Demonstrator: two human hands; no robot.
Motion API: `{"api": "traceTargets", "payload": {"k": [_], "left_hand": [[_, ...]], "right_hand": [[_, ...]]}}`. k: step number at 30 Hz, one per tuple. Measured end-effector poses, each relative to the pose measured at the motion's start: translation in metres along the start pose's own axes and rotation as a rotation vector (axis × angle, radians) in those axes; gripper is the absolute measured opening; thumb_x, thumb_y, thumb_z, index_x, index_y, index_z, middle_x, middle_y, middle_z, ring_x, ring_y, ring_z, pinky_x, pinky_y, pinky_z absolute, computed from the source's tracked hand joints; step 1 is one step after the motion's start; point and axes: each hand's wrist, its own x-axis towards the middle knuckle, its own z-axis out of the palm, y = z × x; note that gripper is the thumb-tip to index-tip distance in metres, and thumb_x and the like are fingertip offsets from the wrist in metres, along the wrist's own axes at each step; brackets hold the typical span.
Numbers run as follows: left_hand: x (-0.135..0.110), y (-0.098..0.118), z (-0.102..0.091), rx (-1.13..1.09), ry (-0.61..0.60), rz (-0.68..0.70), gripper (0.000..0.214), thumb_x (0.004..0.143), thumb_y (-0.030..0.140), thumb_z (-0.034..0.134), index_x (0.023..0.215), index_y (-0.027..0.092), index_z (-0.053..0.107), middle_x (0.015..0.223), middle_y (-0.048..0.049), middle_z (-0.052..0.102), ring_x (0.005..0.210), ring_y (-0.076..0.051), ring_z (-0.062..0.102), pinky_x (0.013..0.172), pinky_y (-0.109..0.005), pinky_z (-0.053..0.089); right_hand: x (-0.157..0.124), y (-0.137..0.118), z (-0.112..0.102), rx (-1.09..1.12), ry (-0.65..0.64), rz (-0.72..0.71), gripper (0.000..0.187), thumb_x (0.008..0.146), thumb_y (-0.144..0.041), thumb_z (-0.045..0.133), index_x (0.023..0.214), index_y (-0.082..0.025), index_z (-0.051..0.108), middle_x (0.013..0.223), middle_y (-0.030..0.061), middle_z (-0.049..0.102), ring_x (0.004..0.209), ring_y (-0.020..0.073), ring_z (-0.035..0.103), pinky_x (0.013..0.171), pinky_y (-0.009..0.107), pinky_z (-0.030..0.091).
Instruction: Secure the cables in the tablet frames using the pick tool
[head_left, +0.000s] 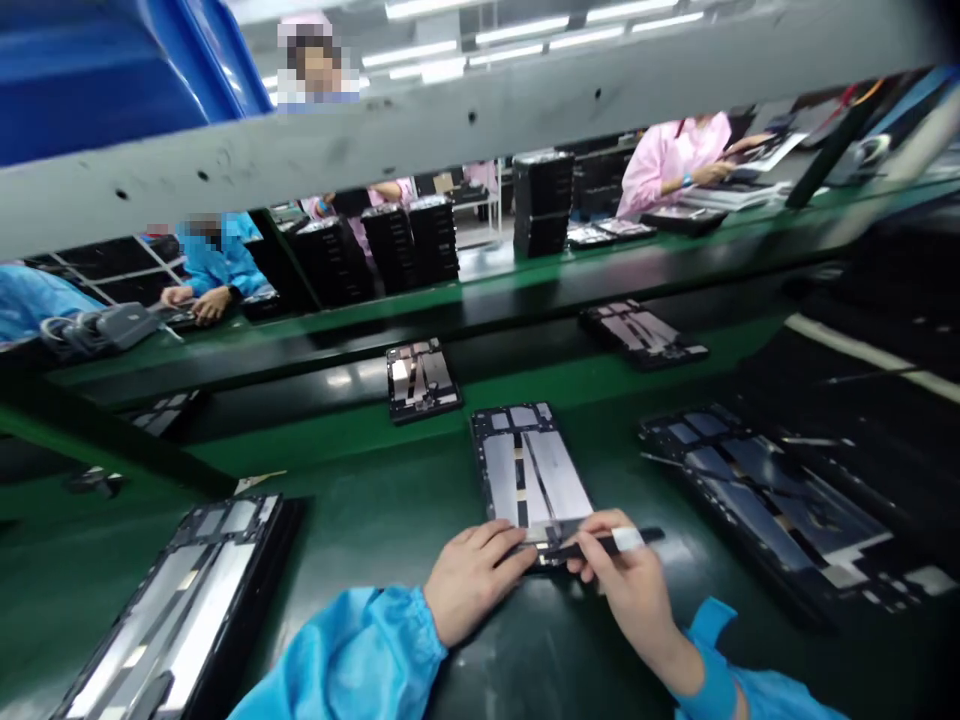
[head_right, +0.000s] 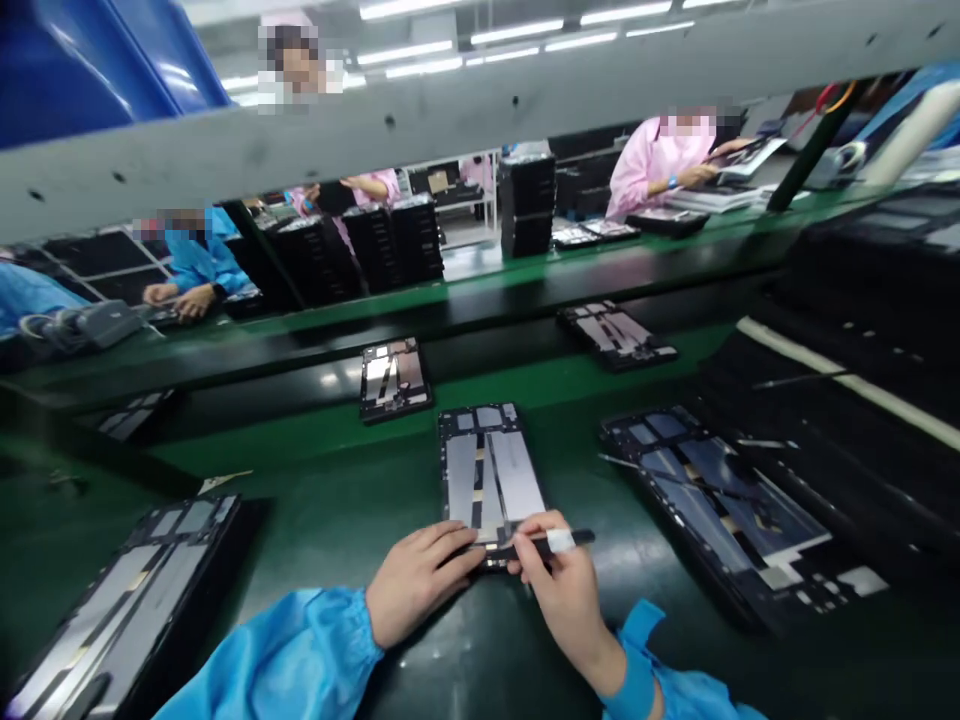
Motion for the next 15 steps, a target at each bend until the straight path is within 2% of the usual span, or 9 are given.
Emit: {"api": "traceTargets", "payload": {"k": [2, 4, 7, 9, 12, 15], "left_hand": [[0.032, -0.019, 0.009, -0.01, -0.068, -0.078, 0.032, 0.096, 0.03, 0.055, 0.127, 0.026, 0.055, 0.128, -0.0032, 0.061, 0.12, -0.019, 0.053, 0.094, -0.033, 0.051], [0.069, -0.043, 0.019, -0.002, -0.107, -0.177, 0.033, 0.094, 0.028, 0.059, 0.127, 0.029, 0.056, 0.129, -0.0023, 0.06, 0.12, -0.018, 0.053, 0.095, -0.033, 0.05], [0.122, -0.086, 0.03, 0.045, -0.07, -0.32, 0.032, 0.095, 0.023, 0.057, 0.126, 0.026, 0.057, 0.132, -0.0057, 0.058, 0.125, -0.021, 0.05, 0.097, -0.037, 0.048], [0.145, -0.114, 0.03, 0.067, -0.044, -0.425, 0.033, 0.094, 0.018, 0.058, 0.126, 0.024, 0.057, 0.133, -0.0067, 0.057, 0.128, -0.023, 0.048, 0.102, -0.041, 0.045], [0.149, -0.152, 0.016, 0.081, -0.002, -0.596, 0.034, 0.092, 0.025, 0.063, 0.125, 0.021, 0.058, 0.135, -0.0079, 0.054, 0.126, -0.026, 0.049, 0.106, -0.05, 0.039], [0.12, -0.188, -0.014, 0.102, 0.083, -0.878, 0.035, 0.094, 0.035, 0.059, 0.124, 0.017, 0.057, 0.13, -0.0103, 0.055, 0.118, -0.026, 0.054, 0.1, -0.051, 0.045]], "right_hand": [[-0.001, 0.008, -0.001, 0.007, 0.055, -0.038, 0.037, 0.08, -0.058, 0.065, 0.083, -0.022, 0.057, 0.068, 0.0041, 0.069, 0.05, 0.0176, 0.064, 0.047, 0.027, 0.053], [0.001, 0.018, 0.001, -0.017, 0.024, -0.027, 0.038, 0.08, -0.06, 0.064, 0.084, -0.022, 0.061, 0.069, 0.0058, 0.07, 0.051, 0.0188, 0.064, 0.047, 0.029, 0.052], [0.01, 0.033, 0.006, -0.082, -0.064, 0.042, 0.046, 0.079, -0.066, 0.06, 0.082, -0.02, 0.066, 0.057, 0.0038, 0.065, 0.046, 0.0184, 0.059, 0.042, 0.028, 0.046], [0.019, 0.04, 0.01, -0.101, -0.106, 0.1, 0.053, 0.077, -0.071, 0.058, 0.081, -0.019, 0.068, 0.05, 0.0023, 0.061, 0.041, 0.0168, 0.055, 0.041, 0.027, 0.042], [0.029, 0.044, 0.015, -0.089, -0.15, 0.162, 0.057, 0.075, -0.073, 0.058, 0.082, -0.018, 0.068, 0.049, 0.0013, 0.061, 0.038, 0.0143, 0.051, 0.04, 0.025, 0.039], [0.033, 0.042, 0.02, -0.085, -0.198, 0.18, 0.05, 0.076, -0.067, 0.059, 0.081, -0.018, 0.067, 0.049, -0.0001, 0.06, 0.039, 0.0134, 0.051, 0.041, 0.023, 0.038]]}}
